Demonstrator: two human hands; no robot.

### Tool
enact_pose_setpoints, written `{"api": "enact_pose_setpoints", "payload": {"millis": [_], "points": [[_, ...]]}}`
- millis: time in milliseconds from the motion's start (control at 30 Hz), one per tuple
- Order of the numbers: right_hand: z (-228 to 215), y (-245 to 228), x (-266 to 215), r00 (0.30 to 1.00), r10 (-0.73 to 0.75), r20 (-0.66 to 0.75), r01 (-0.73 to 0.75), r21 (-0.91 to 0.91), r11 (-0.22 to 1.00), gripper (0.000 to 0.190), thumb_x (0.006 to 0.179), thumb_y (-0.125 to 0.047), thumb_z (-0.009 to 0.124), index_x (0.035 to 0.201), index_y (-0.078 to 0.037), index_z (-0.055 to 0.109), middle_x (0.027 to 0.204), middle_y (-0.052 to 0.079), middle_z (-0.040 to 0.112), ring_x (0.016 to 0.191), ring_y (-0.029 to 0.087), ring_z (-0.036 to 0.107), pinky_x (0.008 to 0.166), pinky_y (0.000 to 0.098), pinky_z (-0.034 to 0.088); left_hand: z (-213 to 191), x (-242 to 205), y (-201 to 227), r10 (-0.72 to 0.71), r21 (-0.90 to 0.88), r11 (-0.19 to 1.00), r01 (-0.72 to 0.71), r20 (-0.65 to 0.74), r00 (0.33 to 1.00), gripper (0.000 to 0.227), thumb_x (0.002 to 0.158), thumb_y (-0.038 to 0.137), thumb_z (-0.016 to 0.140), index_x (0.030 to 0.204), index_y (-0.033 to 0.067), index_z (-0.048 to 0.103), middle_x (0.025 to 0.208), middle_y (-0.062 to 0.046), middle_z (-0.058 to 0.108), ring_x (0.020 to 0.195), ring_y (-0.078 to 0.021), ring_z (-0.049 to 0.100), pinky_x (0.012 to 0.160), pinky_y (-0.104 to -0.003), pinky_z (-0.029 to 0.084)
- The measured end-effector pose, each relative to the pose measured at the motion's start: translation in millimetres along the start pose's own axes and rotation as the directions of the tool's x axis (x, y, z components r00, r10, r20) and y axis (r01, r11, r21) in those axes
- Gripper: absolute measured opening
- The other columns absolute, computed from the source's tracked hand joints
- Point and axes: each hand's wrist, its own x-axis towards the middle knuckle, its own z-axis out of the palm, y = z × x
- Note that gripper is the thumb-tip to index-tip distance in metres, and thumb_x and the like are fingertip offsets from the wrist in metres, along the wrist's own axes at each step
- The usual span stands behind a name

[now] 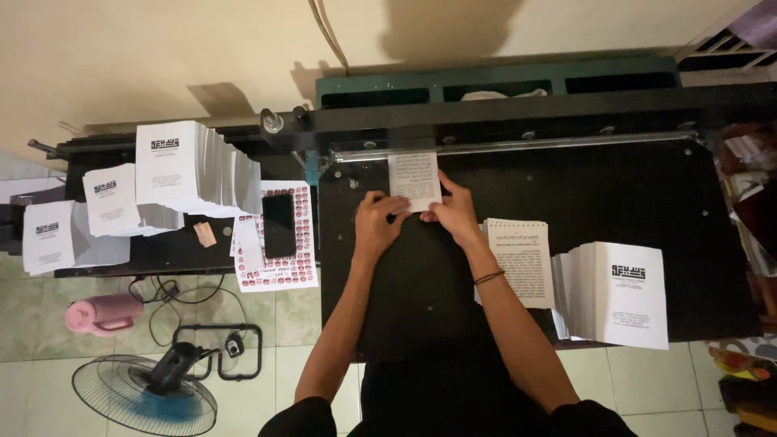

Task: The person places sheets of paper into a manual binding machine, pulls down the lever to staple them, and then removes the bound document. This process is repeated multiple times with different stacks of paper.

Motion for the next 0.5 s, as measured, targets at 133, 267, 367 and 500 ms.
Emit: {"api": "enact_pose_setpoints", "payload": {"millis": [133, 267, 367, 500], "points": [[-0.6, 6.5, 3.2, 1.000, 0.005, -0.003, -0.005, 0.007, 1.000, 0.088, 0.084, 0.020, 0.053, 0.162, -0.012, 0.030, 0.094, 0.034, 0.065, 0.067, 0.041, 0.074, 0.059, 0.0404, 0.068, -1.3, -2.0, 1.0, -0.050, -0.030, 0.998, 0.050, 0.009, 0.999, 0.019, 0.077, 0.012, 0.087, 0.094, 0.0177, 0.081, 0.100, -0.002, 0.080, 0.100, -0.0327, 0.067, 0.083, -0.042, 0.051], [1.3, 1.8, 0.9, 1.000, -0.008, -0.013, 0.008, -0.005, 1.000, 0.085, 0.085, 0.019, 0.055, 0.161, -0.012, 0.034, 0.095, 0.038, 0.065, 0.066, 0.043, 0.074, 0.059, 0.0418, 0.069, 2.1, -1.2, -1.9, -0.014, -0.005, 1.000, 0.014, -0.015, 1.000, 0.019, 0.076, 0.018, 0.088, 0.093, 0.0218, 0.080, 0.098, 0.003, 0.080, 0.102, -0.0279, 0.068, 0.084, -0.038, 0.051], [1.7, -1.4, -3.5, 1.000, 0.011, -0.026, -0.010, 0.011, 1.000, 0.084, 0.085, 0.019, 0.054, 0.161, -0.012, 0.034, 0.097, 0.038, 0.065, 0.066, 0.042, 0.074, 0.059, 0.0405, 0.068, -3.6, -0.2, 6.9, -0.057, -0.031, 0.998, 0.058, 0.013, 0.998, 0.018, 0.078, 0.015, 0.088, 0.095, 0.0187, 0.081, 0.100, 0.000, 0.080, 0.104, -0.0305, 0.067, 0.086, -0.040, 0.051], [2.4, 4.6, 2.2, 1.000, -0.003, -0.002, 0.003, -0.018, 1.000, 0.085, 0.086, 0.019, 0.054, 0.163, -0.009, 0.030, 0.098, 0.035, 0.064, 0.067, 0.038, 0.074, 0.059, 0.0370, 0.068, 0.5, -2.6, -0.4, -0.032, -0.050, 0.998, 0.031, -0.016, 0.999, 0.022, 0.075, 0.014, 0.089, 0.094, 0.0185, 0.081, 0.098, -0.002, 0.080, 0.102, -0.0331, 0.068, 0.087, -0.043, 0.052]]}}
